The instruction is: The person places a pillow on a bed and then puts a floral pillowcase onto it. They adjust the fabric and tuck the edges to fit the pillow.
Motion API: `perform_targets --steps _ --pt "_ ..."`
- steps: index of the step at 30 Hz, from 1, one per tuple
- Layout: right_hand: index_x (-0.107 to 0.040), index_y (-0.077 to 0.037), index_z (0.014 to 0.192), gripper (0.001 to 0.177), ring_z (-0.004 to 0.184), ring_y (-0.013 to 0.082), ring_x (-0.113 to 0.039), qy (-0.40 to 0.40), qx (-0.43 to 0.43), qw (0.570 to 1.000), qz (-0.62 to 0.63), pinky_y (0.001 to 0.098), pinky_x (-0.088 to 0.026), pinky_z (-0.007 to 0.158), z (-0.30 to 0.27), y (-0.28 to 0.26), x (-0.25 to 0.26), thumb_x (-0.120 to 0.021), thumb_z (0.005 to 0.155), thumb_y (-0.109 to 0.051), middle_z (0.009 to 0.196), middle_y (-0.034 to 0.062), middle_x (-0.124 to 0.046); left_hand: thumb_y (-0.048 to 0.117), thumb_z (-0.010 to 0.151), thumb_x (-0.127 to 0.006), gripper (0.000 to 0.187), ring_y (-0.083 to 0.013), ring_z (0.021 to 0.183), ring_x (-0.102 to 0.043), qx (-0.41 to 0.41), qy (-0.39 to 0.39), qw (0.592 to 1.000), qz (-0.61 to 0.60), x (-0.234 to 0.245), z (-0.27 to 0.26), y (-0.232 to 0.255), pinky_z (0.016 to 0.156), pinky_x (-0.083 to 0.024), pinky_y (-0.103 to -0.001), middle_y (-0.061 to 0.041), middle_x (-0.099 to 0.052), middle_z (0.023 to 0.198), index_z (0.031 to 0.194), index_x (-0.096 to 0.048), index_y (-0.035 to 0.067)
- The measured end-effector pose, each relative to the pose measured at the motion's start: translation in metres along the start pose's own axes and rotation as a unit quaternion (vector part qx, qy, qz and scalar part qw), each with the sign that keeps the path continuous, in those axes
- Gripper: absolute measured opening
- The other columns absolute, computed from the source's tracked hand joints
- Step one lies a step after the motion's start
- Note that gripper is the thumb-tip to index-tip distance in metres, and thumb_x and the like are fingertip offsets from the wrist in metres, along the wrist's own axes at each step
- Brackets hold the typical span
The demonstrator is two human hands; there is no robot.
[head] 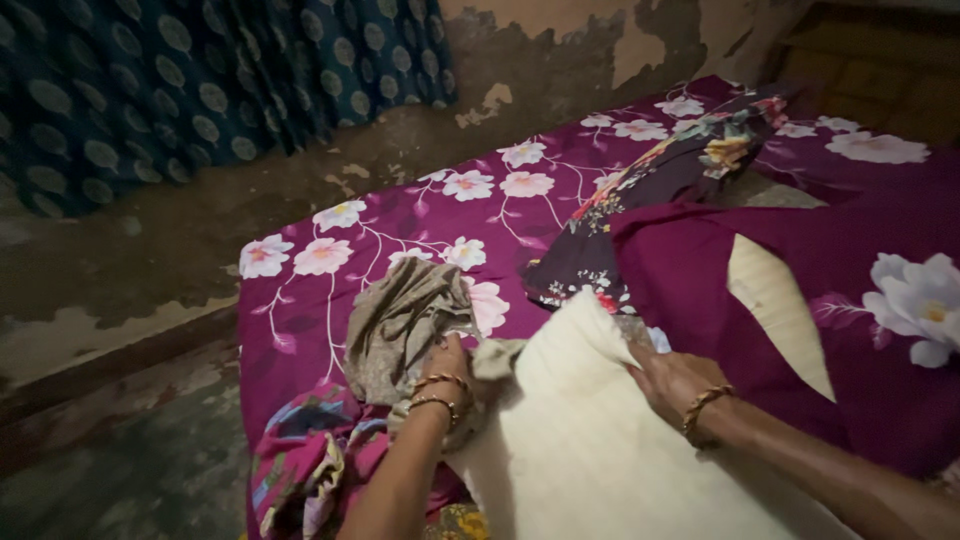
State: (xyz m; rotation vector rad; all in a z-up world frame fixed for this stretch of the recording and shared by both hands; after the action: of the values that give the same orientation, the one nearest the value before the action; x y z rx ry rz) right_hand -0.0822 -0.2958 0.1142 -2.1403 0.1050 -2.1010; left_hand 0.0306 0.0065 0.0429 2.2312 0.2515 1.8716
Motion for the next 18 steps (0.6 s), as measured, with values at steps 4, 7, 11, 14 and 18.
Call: perform_targets --steps 4,7,11,14,18 --pt "-0.058 -0.012 0.117 0.030 0.073 0.0329 -0.073 -0.070 -0.008 0.996 -0.052 0.0495 -0.059 0.069 0.010 0.024 -0.036 -0.042 0.103 -0.035 0.081 0.0145 -0.075 0.028 0.086 -0.075 0.045 -0.0409 0.103 -0.066 -0.031 0.089 0.993 0.070 0.002 0.015 -0.008 0.085 -0.056 -0.049 -0.023 -0.061 0.117 0.120 -0.050 0.011" --pt "-0.058 -0.012 0.115 0.031 0.078 0.0342 -0.073 -0.076 -0.014 0.994 -0.073 0.0499 -0.059 0.070 0.020 0.031 -0.049 -0.041 0.104 -0.035 0.085 0.0164 -0.074 0.022 0.090 -0.068 0.030 -0.0387 0.097 -0.070 -0.027 0.215 0.975 0.052 0.034 0.029 -0.017 0.080 -0.058 -0.047 -0.020 -0.065 0.110 0.114 -0.055 0.011" --pt "-0.024 -0.007 0.148 0.049 0.081 0.0342 -0.075 -0.138 -0.065 0.983 -0.100 0.0481 -0.060 0.072 0.021 0.038 -0.055 -0.038 0.106 -0.028 0.094 0.0186 -0.075 0.022 0.097 -0.065 0.015 -0.0384 0.082 -0.071 0.040 0.328 0.944 -0.008 0.084 0.023 -0.042 0.065 -0.057 -0.051 -0.013 -0.065 0.113 0.108 -0.057 0.016" --pt "-0.040 -0.008 0.144 0.043 0.091 0.0335 -0.076 -0.158 -0.080 0.974 -0.144 0.0477 -0.061 0.078 0.025 0.045 -0.058 -0.039 0.105 -0.024 0.103 0.0174 -0.075 0.015 0.083 -0.073 0.031 -0.0365 0.086 -0.071 0.069 0.395 0.916 0.003 0.117 0.001 -0.063 0.067 -0.057 -0.049 -0.010 -0.066 0.107 0.109 -0.058 0.019" --pt "-0.055 -0.011 0.137 0.038 0.102 0.0313 -0.076 -0.170 -0.084 0.965 -0.179 0.0479 -0.062 0.085 0.031 0.050 -0.064 -0.040 0.102 -0.014 0.113 0.0149 -0.074 0.011 0.078 -0.076 0.032 -0.0312 0.079 -0.071 0.092 0.434 0.896 0.006 0.140 -0.018 -0.084 0.064 -0.056 -0.045 -0.010 -0.065 0.104 0.105 -0.061 0.016"
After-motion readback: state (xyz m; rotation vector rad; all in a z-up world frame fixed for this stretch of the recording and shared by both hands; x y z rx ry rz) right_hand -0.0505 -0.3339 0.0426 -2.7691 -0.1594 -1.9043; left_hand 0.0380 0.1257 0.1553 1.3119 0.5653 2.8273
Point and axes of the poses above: each hand's wrist, its own z-axis towards the middle knuckle, its own x-axis out of the back of the hand, y = z × x, the point moved 6 cm from there along z, towards the middle knuckle
